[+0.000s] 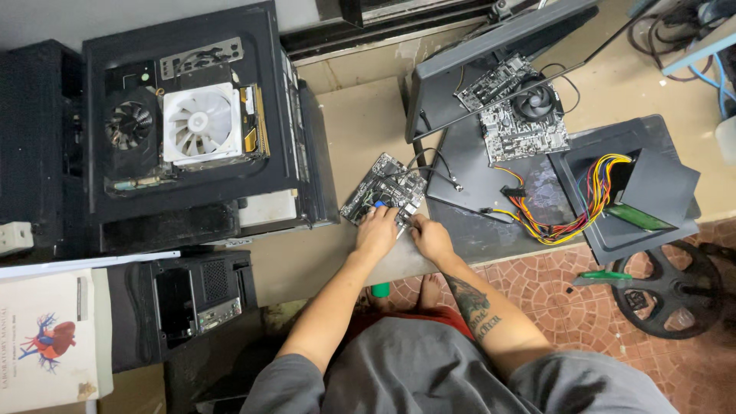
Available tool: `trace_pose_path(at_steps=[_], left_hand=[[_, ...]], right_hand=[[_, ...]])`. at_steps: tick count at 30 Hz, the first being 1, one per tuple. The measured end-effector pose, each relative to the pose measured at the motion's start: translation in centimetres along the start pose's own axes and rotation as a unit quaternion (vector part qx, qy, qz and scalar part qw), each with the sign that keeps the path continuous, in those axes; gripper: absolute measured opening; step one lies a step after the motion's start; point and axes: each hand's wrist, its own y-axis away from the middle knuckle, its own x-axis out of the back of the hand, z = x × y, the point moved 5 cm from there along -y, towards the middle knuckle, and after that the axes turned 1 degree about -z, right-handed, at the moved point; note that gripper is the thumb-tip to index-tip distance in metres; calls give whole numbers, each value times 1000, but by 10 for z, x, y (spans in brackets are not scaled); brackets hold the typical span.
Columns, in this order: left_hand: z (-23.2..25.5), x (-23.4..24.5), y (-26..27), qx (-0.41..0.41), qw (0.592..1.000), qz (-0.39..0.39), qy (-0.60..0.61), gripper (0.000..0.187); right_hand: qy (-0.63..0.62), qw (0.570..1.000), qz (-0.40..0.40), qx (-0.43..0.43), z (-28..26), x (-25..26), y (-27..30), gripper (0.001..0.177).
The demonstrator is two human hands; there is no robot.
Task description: The person handles computer components on a desk, including a motherboard, a CPU cooler, and various cables. They place the cooler into a computer case, connect cables, and move motherboards between the desk and the case.
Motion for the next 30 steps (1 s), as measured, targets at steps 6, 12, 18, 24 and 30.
trace_pose_path(at_steps=[6,12,18,24,30], left_hand=[[-4,-18,-12,-56,982,-93,-152,34],[-4,-14,-27,-71,981,-58,-171,38],[-12,0,-22,-8,992,-65,-111,45],[-24,-8,-10,-18,988,-153,-28,21],[11,48,-17,-197,980,31,15,51]], right_hand=[[-171,983,-47,-42,41,-11,0,28],[-407,912,-31,-51,38,-27,-10,26],[-102,989,63,-90,-11,-16,-13,29],[62,996,64,-21,-41,-15,-9,26],[12,983,182,11,-47,21,1,24]])
